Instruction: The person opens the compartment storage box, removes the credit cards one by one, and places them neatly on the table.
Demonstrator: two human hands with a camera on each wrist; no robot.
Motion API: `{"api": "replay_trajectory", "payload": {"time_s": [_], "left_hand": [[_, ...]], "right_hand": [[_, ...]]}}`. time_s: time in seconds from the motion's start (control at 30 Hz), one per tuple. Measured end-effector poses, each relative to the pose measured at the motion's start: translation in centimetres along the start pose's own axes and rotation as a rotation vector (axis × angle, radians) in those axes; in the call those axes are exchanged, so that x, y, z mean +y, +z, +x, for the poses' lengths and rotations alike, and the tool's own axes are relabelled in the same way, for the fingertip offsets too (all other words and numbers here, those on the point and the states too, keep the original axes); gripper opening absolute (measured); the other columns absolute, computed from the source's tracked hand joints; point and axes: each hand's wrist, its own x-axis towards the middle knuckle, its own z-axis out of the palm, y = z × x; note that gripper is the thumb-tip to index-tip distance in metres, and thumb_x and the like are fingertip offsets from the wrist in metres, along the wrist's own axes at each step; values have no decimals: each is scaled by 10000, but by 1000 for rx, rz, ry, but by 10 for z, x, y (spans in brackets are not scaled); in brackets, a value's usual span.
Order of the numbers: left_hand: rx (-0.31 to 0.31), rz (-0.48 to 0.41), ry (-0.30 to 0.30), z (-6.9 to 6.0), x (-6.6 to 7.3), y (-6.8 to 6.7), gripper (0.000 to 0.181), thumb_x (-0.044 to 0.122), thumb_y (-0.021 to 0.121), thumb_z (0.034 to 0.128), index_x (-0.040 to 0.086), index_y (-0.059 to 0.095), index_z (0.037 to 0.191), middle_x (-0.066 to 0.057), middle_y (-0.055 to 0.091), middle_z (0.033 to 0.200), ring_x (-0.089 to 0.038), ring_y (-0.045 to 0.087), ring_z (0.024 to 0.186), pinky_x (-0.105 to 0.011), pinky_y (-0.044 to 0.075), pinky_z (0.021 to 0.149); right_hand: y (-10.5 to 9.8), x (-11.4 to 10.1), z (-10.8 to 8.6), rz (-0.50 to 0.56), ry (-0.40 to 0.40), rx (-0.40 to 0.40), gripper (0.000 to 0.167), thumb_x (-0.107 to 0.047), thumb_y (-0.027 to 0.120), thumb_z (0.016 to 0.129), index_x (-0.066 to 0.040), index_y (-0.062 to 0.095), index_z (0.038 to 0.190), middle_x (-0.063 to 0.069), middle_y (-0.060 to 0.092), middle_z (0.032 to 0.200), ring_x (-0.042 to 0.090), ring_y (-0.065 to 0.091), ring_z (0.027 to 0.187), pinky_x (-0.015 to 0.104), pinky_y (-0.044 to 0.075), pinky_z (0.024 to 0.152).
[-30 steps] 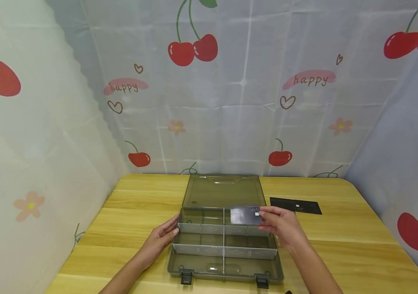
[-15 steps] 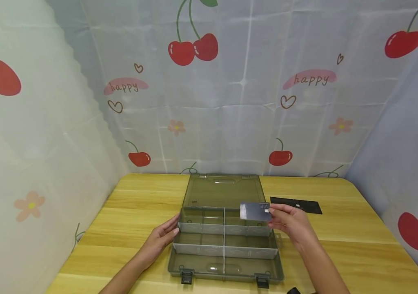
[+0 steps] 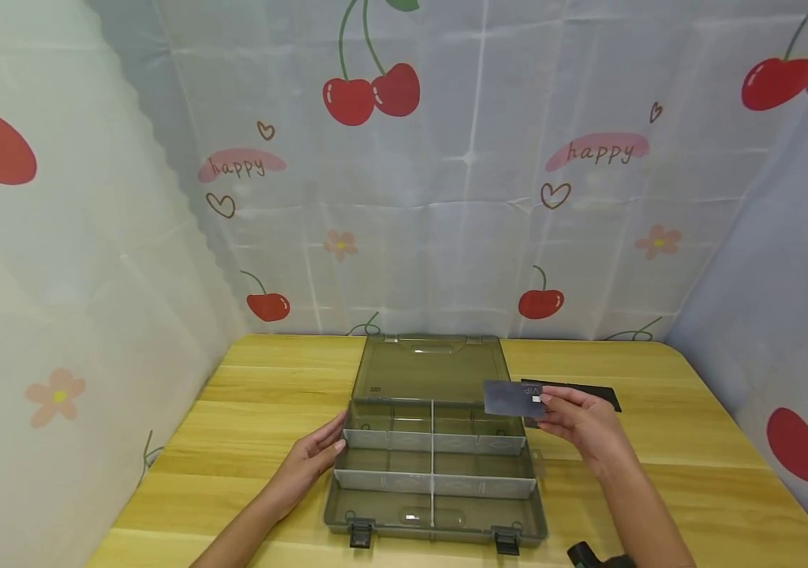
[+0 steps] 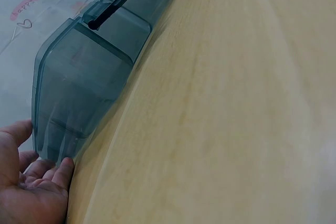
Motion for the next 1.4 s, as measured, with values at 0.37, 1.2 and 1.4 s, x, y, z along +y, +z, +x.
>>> {"api": "replay_trajectory", "payload": {"time_s": [0.37, 1.2, 1.4], "left_hand": [[15, -12, 1, 0, 2, 1, 626, 210, 571, 1057, 61, 292, 1597, -145, 226, 1653, -293, 215, 1520, -243, 362, 1126], [9, 7, -21, -3, 4, 1, 625, 248, 557, 1064, 109, 281, 1608, -111, 216, 1661, -273, 222, 1520, -253, 365, 1129], [15, 5, -13, -3, 3, 2, 623, 236, 558, 1064, 99, 282, 1606, -119, 225, 1657, -278, 232, 1517, -249, 366, 1126]], "right_hand": [[-20, -2, 5, -2, -8, 2, 216, -125, 626, 1022, -274, 779, 988, -42, 719, 955, 148, 718, 829, 289, 620, 794], [-54, 10, 11, -1, -41, 46, 233, -109, 618, 1024, -279, 771, 975, -63, 730, 932, 136, 726, 822, 280, 618, 792], [-63, 9, 11, 2, -35, 54, 247, -111, 624, 1020, -295, 775, 954, -80, 738, 937, 138, 741, 835, 278, 618, 787]]}}
